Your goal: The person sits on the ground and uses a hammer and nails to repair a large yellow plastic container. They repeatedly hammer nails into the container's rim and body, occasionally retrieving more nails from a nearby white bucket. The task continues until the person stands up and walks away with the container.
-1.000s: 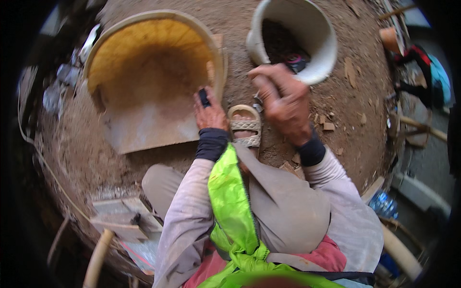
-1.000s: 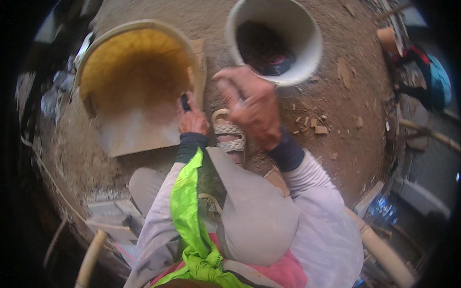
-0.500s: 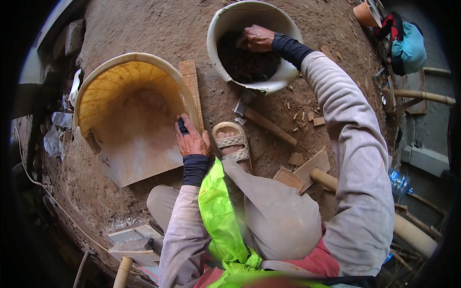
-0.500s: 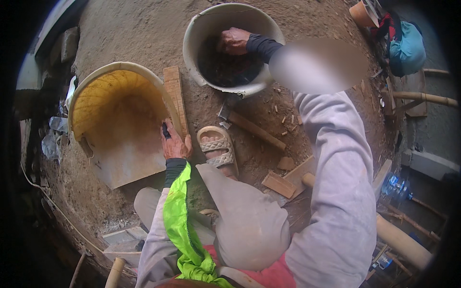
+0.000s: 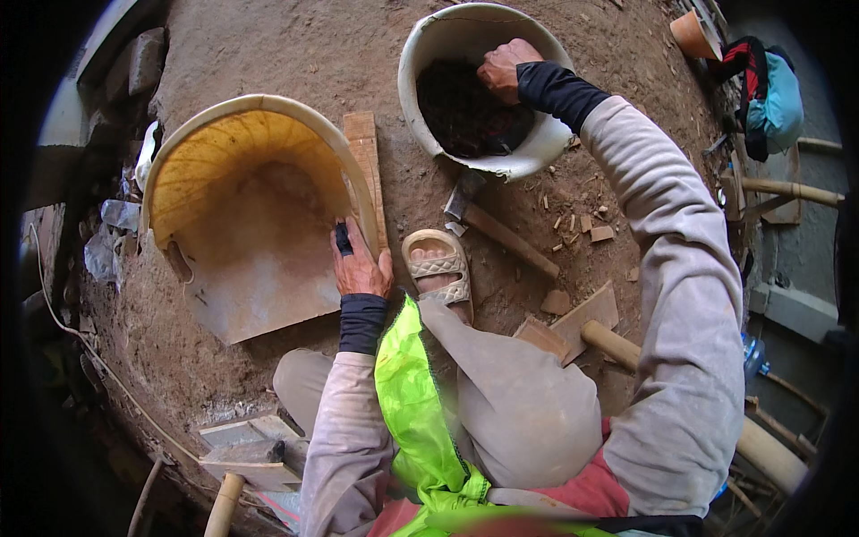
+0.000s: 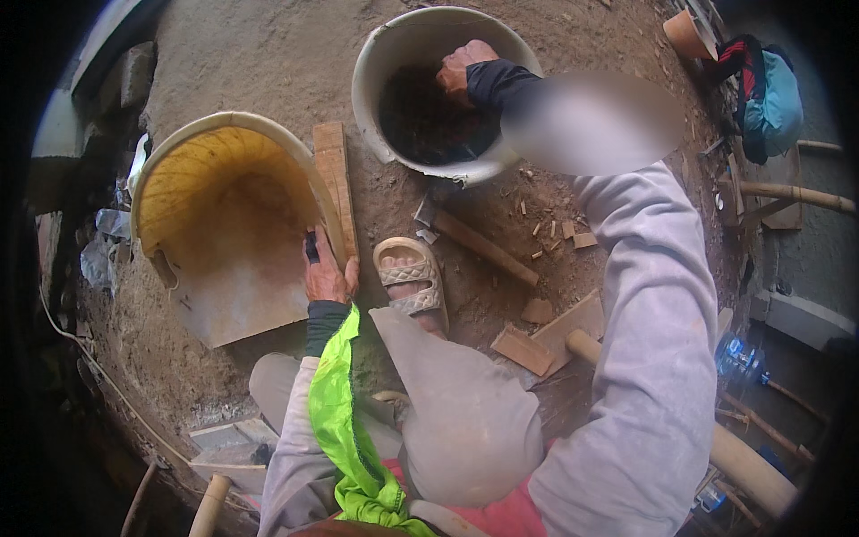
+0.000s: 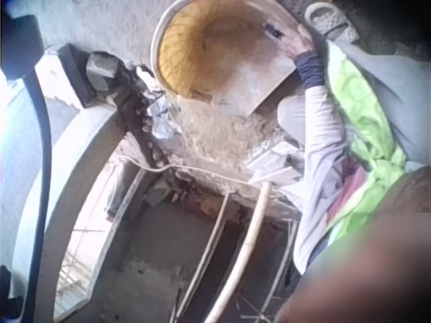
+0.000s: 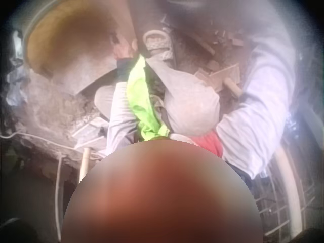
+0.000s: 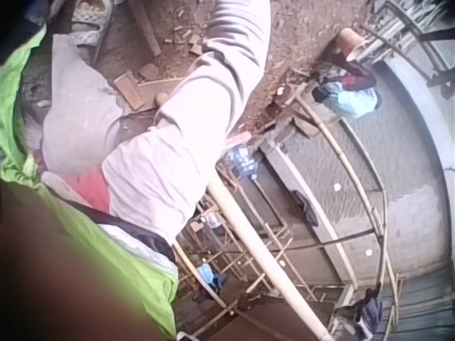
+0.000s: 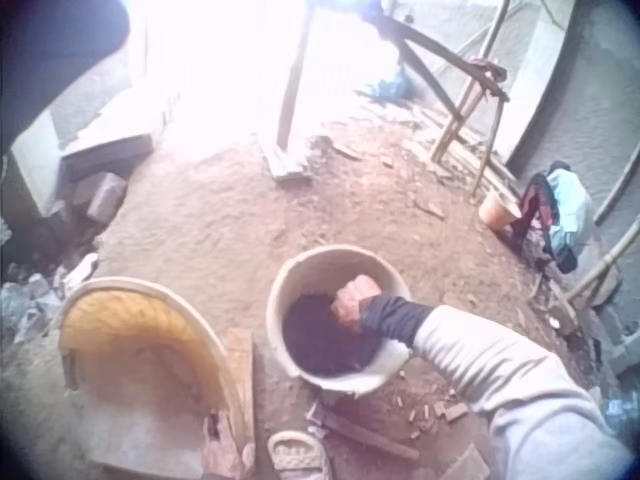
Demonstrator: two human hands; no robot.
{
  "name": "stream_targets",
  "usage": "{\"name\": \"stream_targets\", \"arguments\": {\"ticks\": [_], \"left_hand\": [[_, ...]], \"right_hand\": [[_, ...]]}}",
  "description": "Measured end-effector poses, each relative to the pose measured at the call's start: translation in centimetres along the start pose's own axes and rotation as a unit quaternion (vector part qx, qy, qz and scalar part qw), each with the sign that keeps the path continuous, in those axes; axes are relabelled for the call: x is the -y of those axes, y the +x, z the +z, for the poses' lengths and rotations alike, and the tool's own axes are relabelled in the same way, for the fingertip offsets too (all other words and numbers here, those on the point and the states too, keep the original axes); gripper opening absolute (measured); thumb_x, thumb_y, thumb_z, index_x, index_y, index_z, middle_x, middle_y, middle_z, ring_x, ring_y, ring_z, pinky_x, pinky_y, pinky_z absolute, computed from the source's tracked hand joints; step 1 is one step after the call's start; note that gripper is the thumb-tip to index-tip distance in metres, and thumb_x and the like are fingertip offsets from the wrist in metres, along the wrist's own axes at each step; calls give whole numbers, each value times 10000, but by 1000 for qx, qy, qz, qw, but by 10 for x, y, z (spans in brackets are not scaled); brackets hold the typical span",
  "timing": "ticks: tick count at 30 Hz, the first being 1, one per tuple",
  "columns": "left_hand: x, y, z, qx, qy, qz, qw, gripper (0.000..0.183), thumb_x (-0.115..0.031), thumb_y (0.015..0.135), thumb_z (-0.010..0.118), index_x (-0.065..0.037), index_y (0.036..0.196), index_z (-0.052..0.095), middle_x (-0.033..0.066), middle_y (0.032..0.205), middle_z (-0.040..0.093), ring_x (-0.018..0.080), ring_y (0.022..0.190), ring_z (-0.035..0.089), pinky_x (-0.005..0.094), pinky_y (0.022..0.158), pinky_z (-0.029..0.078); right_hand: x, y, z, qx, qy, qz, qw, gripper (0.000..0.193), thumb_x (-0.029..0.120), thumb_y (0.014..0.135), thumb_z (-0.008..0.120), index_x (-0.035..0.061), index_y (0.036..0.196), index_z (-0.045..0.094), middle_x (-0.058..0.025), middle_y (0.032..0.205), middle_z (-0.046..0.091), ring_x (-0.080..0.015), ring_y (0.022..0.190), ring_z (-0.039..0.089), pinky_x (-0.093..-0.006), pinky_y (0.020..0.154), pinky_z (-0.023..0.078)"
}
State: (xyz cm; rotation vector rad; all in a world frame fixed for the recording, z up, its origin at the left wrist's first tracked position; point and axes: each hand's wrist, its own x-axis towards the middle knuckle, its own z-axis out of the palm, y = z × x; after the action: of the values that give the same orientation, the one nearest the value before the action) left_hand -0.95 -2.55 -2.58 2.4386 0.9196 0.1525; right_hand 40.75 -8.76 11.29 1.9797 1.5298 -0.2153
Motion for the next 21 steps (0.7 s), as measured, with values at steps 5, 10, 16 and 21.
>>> {"name": "stream_targets", "arguments": {"ticks": [5, 10, 16, 21], "left_hand": [[-6, 2, 4, 3, -19, -3, 1000, 914, -199, 802, 766, -3, 1569, 309, 309, 1548, 409, 508, 1424, 380, 524, 1190, 357], [-5, 1, 1, -4, -18, 1, 1000, 904, -194, 805, 764, 4, 1562, 312, 320, 1544, 411, 516, 1416, 387, 530, 1190, 352], [-2, 1, 2, -7, -6, -2, 1000, 906, -193, 806, 767, 0, 1561, 306, 317, 1549, 410, 518, 1417, 384, 534, 1188, 352], [0, -1, -6, 13, -7, 6, 1000, 903, -207, 813, 785, -4, 1561, 320, 318, 1544, 412, 494, 1421, 394, 514, 1179, 377]], "right_hand": [[-18, 21, 41, -96, 204, -77, 971, 205, 213, 864, 617, 142, 984, 767, -167, 996, 762, -385, 897, 743, -499, 770, 594], [19, 31, 59, -140, 259, -76, 953, 223, 240, 871, 626, 69, 928, 757, -227, 943, 743, -428, 888, 728, -522, 781, 587], [30, 30, 53, -151, 236, -92, 955, 261, 270, 878, 628, 44, 952, 736, -194, 989, 739, -405, 917, 715, -510, 803, 578], [12, 12, 34, -55, 121, -181, 974, 218, 292, 841, 662, 82, 865, 713, -141, 899, 719, -364, 828, 713, -473, 738, 588]]}}
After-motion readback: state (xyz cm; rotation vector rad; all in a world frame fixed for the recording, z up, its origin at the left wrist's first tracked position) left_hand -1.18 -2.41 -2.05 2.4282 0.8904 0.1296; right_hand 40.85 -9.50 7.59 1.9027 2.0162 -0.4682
